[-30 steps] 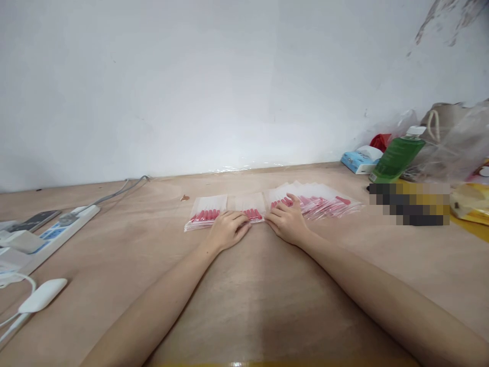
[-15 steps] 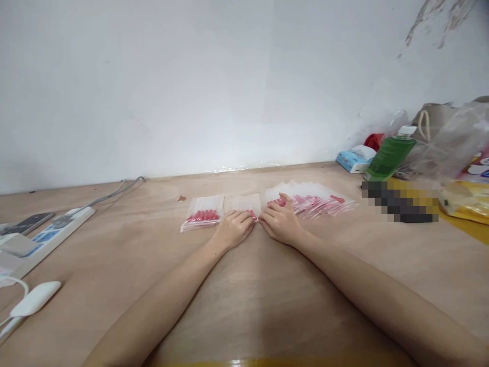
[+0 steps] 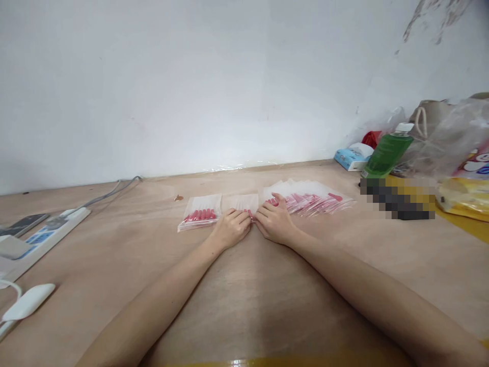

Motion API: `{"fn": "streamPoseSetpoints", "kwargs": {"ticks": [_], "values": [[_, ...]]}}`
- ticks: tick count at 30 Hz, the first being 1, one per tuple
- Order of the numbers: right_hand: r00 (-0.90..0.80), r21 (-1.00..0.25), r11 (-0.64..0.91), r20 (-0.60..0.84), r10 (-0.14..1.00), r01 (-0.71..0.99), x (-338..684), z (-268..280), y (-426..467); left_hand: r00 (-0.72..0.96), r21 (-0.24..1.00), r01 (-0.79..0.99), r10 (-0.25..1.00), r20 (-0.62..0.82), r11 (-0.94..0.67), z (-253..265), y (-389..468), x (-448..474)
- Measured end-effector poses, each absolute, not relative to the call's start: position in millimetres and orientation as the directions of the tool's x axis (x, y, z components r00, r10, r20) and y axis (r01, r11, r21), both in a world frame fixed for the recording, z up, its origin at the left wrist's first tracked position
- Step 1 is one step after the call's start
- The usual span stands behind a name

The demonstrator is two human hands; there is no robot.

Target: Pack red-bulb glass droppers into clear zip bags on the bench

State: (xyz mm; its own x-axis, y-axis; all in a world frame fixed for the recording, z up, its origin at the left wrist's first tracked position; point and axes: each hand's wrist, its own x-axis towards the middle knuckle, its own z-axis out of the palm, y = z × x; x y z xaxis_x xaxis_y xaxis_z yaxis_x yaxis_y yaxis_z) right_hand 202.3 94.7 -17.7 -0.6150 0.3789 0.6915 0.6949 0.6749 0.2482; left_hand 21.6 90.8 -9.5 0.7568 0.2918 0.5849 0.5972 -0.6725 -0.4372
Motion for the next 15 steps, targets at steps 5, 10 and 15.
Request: {"fn": "streamPoseSetpoints", "kwargs": {"ticks": [5,10,15], "values": [[-0.617,0.250,0.677,0.692,0.376,0.692,203.2,-17.1,94.2,0.745,-0.438,0.610,0.289,0.601,-0.661,-8.5,89.8,20.8],[-0.596,0.214,0.674,0.693,0.405,0.707,208.0,-17.2,93.1,0.726,-0.416,0.624,0.294,0.621,-0.661,-5.1,85.1,12.2],[-0.576,0.171,0.678,0.695,0.431,0.714,214.4,-18.6,94.7,0.757,-0.439,0.600,0.297,0.582,-0.669,-1.0,81.1,-3.2]]}}
